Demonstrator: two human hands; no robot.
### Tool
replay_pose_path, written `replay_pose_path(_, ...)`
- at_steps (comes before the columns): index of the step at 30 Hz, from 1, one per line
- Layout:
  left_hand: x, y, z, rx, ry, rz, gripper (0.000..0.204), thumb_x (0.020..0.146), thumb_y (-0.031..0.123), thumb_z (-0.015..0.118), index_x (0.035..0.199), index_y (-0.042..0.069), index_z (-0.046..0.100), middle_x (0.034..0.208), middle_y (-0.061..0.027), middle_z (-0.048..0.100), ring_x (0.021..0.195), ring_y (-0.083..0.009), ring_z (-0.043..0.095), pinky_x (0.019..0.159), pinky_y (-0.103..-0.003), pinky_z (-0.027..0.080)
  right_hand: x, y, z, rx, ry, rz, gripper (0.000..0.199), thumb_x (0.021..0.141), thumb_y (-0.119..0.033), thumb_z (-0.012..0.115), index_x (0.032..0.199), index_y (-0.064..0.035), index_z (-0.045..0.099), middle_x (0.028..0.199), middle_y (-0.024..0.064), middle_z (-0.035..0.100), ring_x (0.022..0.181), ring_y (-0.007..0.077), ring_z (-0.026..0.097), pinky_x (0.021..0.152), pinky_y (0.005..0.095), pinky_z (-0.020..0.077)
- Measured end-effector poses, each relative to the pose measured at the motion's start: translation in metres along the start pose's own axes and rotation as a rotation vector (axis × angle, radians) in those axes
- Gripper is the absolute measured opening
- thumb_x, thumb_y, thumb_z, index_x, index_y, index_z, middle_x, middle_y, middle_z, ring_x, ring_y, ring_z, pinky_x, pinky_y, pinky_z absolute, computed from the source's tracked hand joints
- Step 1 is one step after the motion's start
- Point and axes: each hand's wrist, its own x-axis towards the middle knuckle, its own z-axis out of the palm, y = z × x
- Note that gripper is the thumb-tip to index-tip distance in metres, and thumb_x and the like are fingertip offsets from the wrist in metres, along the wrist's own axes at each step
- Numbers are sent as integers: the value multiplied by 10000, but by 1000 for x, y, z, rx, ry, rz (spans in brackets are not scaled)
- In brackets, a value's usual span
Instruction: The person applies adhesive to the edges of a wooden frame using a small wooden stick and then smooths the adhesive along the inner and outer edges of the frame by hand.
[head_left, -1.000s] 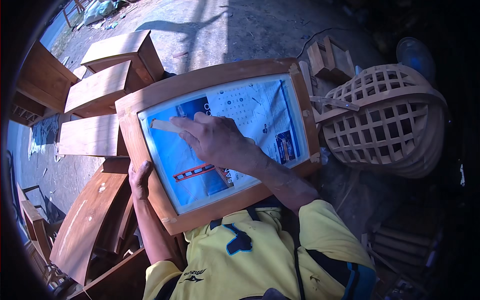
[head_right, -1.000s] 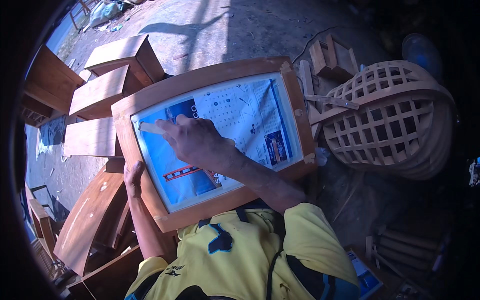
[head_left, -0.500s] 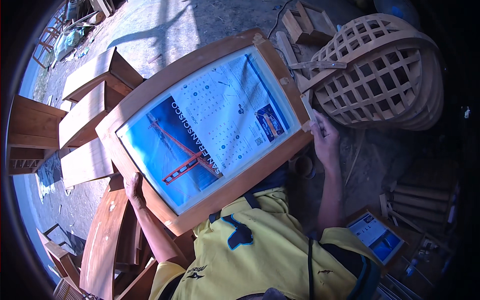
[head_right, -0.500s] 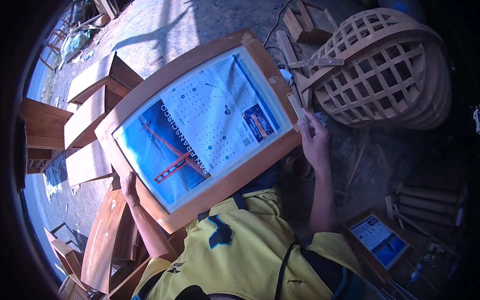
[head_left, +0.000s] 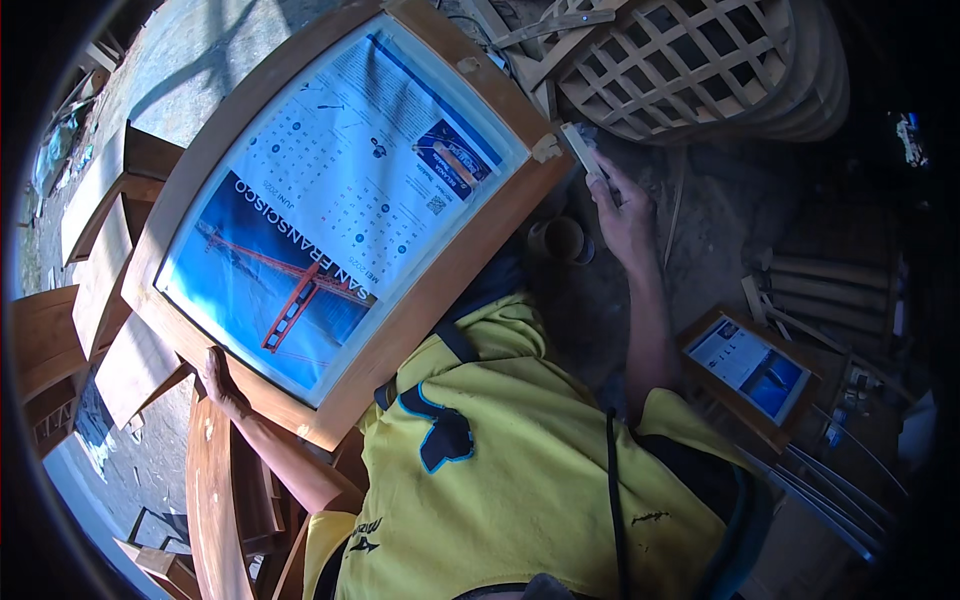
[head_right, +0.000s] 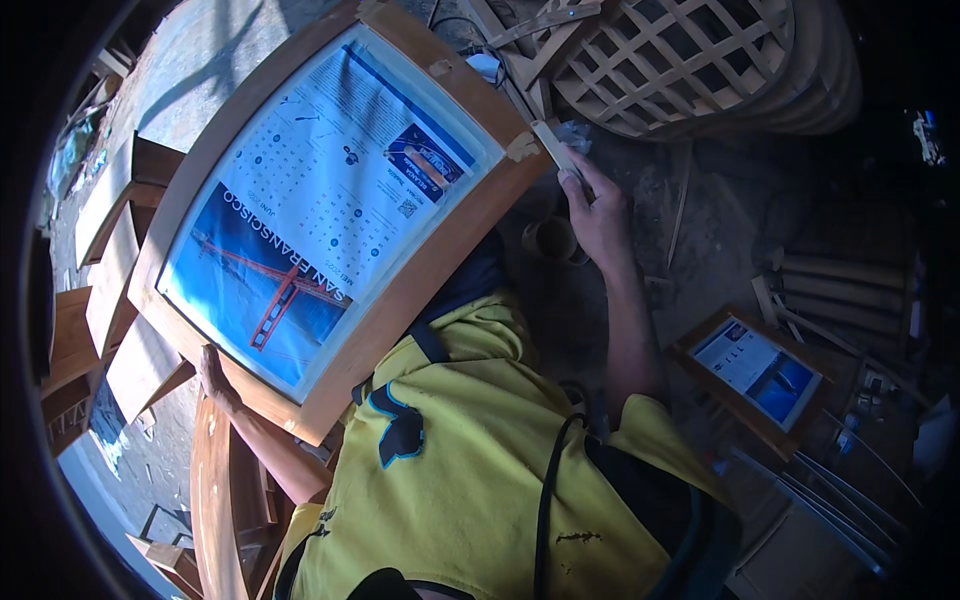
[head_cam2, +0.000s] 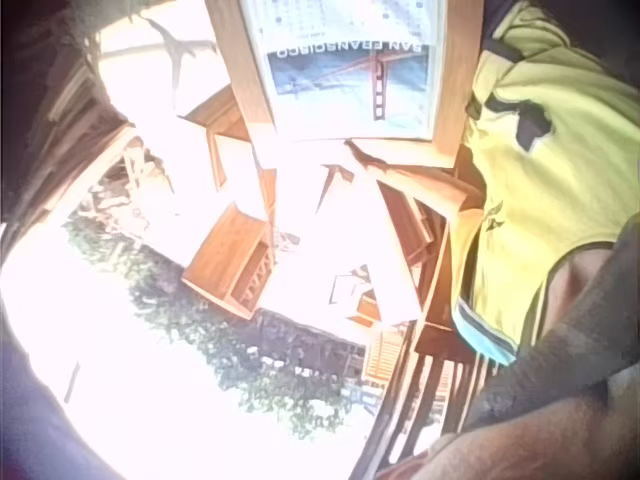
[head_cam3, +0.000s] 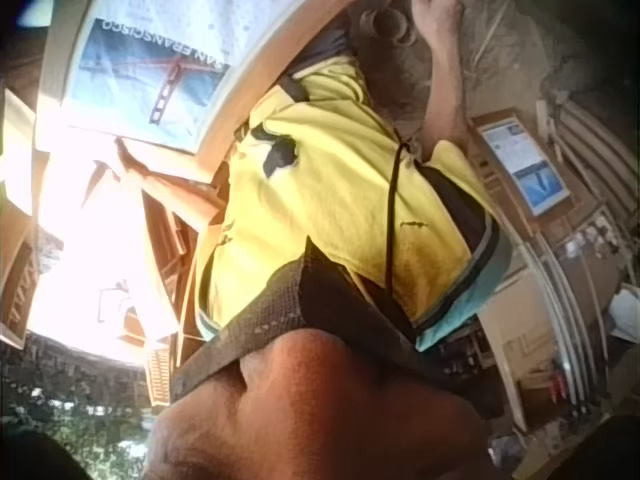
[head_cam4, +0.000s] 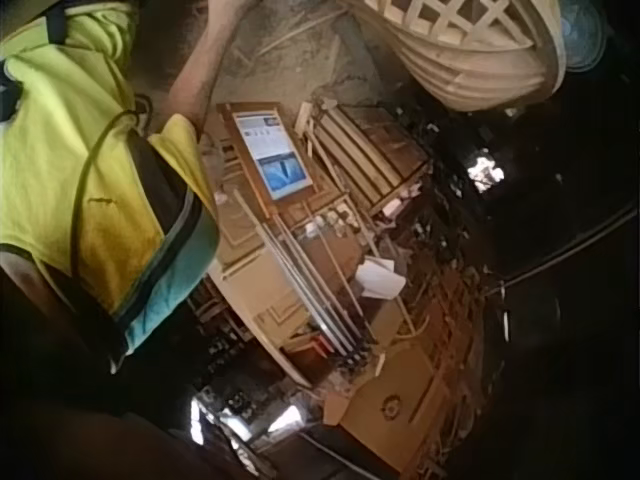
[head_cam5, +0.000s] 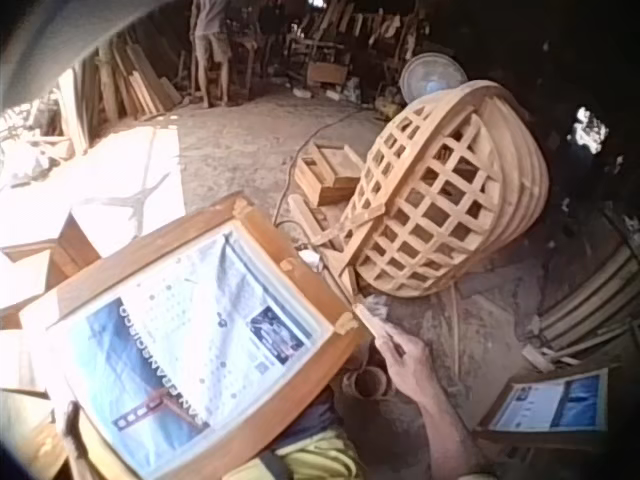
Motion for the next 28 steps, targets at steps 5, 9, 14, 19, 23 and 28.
replay_pose_path(5, 4, 6, 23, -7, 15, -10, 430, 1014, 188, 579, 1330, -103, 610, 1342, -227, 649, 1295, -296, 611, 1185, -440, 424, -33, 24, -6, -83, -19, -11, 328, 1000, -106, 643, 1322, -58, 679, 1254, 162, 721, 1165, 275, 702, 979, 366, 537)
replay_pose_path(9, 7, 9, 22, 13, 0, 30, 405, 1022, 192, 564, 1308, -85, 638, 1332, -217, 660, 1283, -297, 621, 1179, -444, 430, -53, 27, 3, -22, -45, -23, 331, 1000, -108, 643, 1325, -57, 677, 1252, 159, 722, 1164, 272, 700, 990, 364, 532)
replay_pose_path(14, -5, 22, 28, -12, 31, 0, 433, 1008, 190, 597, 1352, -71, 568, 1300, -219, 658, 1252, -280, 638, 1165, -433, 454, -53, 26, 4, -99, -72, -79, 348, 1019, -109, 611, 1358, -45, 653, 1303, 163, 699, 1184, 267, 687, 995, 366, 528)
replay_pose_path(19, -23, 51, 95, -76, 64, -97, 476, 953, 168, 684, 1339, -71, 541, 1222, -164, 681, 1157, -246, 679, 1120, -414, 496, -53, 15, 3, -72, -110, 31, 376, 1050, -106, 571, 1411, -3, 603, 1343, 189, 675, 1226, 241, 653, 1035, 357, 491)
replay_pose_path(23, -34, 81, 134, -114, 49, -108, 488, 920, 180, 730, 1311, -54, 554, 1143, -110, 689, 1068, -190, 691, 1062, -367, 520, -50, 33, 3, -154, -111, 26, 415, 1046, -125, 605, 1460, -102, 597, 970, 39, 702, 783, 79, 598, 718, 265, 508)
replay_pose_path(28, -38, 90, 140, -80, 65, -125, 597, 893, 185, 767, 1375, -69, 524, 1183, -96, 699, 1108, -185, 679, 1089, -360, 485, -40, 24, 18, -148, -128, 8, 417, 1047, -119, 608, 1463, -99, 594, 1067, 45, 717, 799, 60, 587, 756, 252, 520)
